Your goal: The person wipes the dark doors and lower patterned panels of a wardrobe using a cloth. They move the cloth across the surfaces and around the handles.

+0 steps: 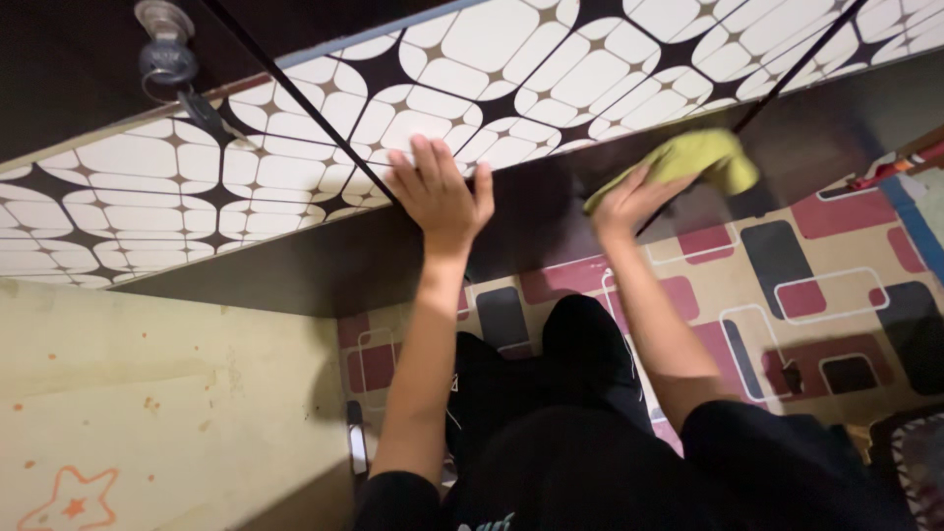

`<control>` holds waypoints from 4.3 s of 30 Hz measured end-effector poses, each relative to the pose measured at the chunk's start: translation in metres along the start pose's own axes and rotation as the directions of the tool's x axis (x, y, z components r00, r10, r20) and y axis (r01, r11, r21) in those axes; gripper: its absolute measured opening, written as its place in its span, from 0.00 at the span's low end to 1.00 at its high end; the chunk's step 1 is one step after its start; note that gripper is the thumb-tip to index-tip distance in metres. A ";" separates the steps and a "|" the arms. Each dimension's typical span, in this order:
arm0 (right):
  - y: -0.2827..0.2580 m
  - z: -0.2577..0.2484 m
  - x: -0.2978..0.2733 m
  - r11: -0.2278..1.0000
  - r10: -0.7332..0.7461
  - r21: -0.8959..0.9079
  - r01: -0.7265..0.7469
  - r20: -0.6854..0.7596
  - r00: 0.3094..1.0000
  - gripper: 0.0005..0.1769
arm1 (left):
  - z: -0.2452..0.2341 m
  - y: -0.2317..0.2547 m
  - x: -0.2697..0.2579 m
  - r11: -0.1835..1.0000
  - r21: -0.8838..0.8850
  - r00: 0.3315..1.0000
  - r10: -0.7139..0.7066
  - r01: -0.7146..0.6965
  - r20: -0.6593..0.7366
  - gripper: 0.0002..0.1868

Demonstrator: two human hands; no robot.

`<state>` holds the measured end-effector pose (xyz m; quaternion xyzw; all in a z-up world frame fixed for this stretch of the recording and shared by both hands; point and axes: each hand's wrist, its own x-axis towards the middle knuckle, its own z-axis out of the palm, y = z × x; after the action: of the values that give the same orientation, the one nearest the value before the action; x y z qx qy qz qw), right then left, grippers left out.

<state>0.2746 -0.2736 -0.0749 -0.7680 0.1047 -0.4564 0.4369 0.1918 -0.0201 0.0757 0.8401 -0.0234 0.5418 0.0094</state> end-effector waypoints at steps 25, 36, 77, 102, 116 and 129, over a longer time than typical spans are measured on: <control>-0.367 -0.016 -0.109 0.795 -0.605 0.556 0.242 0.708 0.364 0.23 | -0.111 -0.062 -0.146 0.935 -0.252 0.964 -0.263 0.248 -0.027 0.25; -0.343 -0.058 -0.081 0.757 -0.614 0.593 0.275 0.499 0.612 0.26 | -0.084 -0.075 -0.074 0.680 -0.731 0.998 -0.049 0.060 0.037 0.49; -0.309 -0.103 -0.090 0.632 -0.429 0.740 -0.230 0.582 0.691 0.10 | -0.180 -0.205 0.138 0.885 0.071 0.777 -0.363 0.460 -0.514 0.28; -0.306 -0.091 -0.097 0.659 -0.392 0.686 -0.310 0.664 0.636 0.11 | -0.173 -0.235 0.116 0.727 0.276 0.710 -0.391 0.628 -0.585 0.26; -0.354 -0.049 -0.157 0.658 -0.450 0.668 -0.346 0.718 0.530 0.12 | -0.167 -0.272 0.115 0.951 0.293 0.946 0.178 -0.095 -0.269 0.26; -0.363 -0.033 -0.187 0.672 -0.497 0.652 -0.352 0.748 0.439 0.13 | -0.233 -0.406 0.090 0.868 -0.014 0.753 -0.438 0.496 -0.492 0.26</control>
<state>0.0567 0.0287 0.0960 -0.6435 -0.3734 0.0010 0.6681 0.0367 0.3923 0.2575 0.6573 0.2219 0.7131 0.1008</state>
